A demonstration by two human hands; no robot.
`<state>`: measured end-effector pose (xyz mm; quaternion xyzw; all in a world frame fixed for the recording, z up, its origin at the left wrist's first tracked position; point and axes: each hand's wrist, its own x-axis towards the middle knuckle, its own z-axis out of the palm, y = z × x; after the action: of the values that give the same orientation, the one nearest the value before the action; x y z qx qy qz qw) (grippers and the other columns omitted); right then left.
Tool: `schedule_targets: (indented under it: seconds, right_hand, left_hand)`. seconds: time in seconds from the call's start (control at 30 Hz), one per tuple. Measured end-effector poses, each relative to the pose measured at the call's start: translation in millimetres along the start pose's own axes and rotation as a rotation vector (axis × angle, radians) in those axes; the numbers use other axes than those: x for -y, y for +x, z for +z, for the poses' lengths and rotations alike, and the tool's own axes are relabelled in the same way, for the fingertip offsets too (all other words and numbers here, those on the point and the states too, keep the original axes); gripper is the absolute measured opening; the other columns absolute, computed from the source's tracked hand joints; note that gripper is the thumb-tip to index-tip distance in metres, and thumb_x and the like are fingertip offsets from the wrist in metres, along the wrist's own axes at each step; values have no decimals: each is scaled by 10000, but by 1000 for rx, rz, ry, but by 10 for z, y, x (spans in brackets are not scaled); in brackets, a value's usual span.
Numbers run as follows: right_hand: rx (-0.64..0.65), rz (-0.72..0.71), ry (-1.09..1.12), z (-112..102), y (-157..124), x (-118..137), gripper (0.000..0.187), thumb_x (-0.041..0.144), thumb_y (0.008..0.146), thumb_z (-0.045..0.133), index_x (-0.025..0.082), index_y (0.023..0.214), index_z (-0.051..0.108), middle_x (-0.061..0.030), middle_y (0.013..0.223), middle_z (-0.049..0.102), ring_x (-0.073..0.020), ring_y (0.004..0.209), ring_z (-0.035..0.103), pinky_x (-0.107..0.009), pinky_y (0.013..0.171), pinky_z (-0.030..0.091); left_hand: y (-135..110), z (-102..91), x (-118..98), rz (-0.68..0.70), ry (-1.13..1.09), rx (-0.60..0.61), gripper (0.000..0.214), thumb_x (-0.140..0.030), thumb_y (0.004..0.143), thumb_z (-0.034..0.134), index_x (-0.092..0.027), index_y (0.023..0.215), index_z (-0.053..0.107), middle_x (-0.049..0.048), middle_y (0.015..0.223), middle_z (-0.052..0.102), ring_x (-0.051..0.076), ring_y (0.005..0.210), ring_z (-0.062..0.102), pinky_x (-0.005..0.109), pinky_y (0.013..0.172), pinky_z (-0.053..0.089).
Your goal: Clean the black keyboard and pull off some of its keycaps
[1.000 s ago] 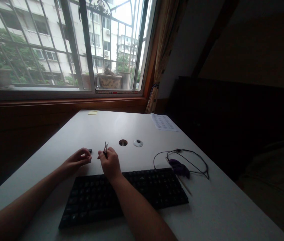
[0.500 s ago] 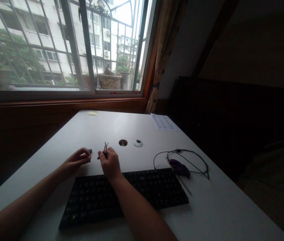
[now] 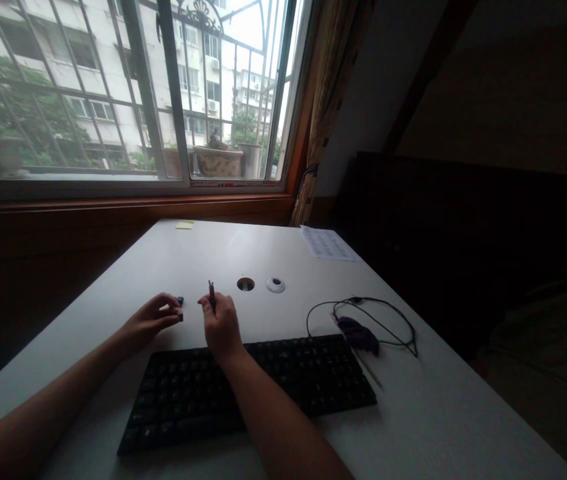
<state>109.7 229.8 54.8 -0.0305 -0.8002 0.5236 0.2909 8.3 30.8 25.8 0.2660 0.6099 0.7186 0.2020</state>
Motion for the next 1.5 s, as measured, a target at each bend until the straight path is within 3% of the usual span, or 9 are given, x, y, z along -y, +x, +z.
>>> schedule_targets:
  seconds: [0.13,0.47,0.87,0.97,1.13,1.3,1.5]
  right_hand:
    - [24,-24,-11,-8,3,-1,229,307,1016,532,209,964,732,-63,931,700,-238,965,619,-368,902,473]
    - [90,-15,94,5,10,6,234,330,1007,516,207,917,693,-15,808,644,-188,797,601,-302,750,457]
    - [95,-27,98,-10,15,32,250,330,1001,518,193,947,720,-18,797,639,-178,762,578,-295,717,448]
    - [100,-44,103,-18,4,55,223,316,975,561,189,975,744,-15,802,656,-166,728,568,-289,699,446]
    - [167,-31,129,-25,-22,78,223,282,880,683,194,1062,778,52,660,533,-126,592,476,-263,612,422]
    - [232,-94,110,-10,-35,76,287,233,831,765,215,1115,801,57,699,546,-118,621,482,-257,658,447]
    - [315,-179,37,1,-42,82,302,200,821,823,251,1119,813,49,749,585,-120,661,514,-252,699,460]
  left_hand:
    - [2,-7,22,16,-9,8,365,-312,788,940,-204,989,655,36,939,710,199,952,672,315,857,498]
    - [-12,15,-13,62,59,43,310,-331,822,906,-192,958,664,47,944,705,194,898,667,317,815,503]
    - [-27,43,-71,41,-39,-58,352,-332,746,963,-196,893,674,32,906,723,182,895,659,283,818,501]
    - [-18,51,-102,39,-103,-103,357,-327,728,974,-194,873,676,15,866,699,167,859,653,262,781,500]
    - [-6,29,-98,42,-150,-94,380,-338,709,979,-198,897,680,12,868,681,165,816,642,261,734,501]
    - [-9,10,-48,38,-55,-70,416,-403,713,971,-192,891,660,17,872,670,175,812,636,282,736,495]
    - [-11,4,-25,14,-38,4,448,-423,715,971,-196,914,639,40,960,707,233,950,680,337,830,506]
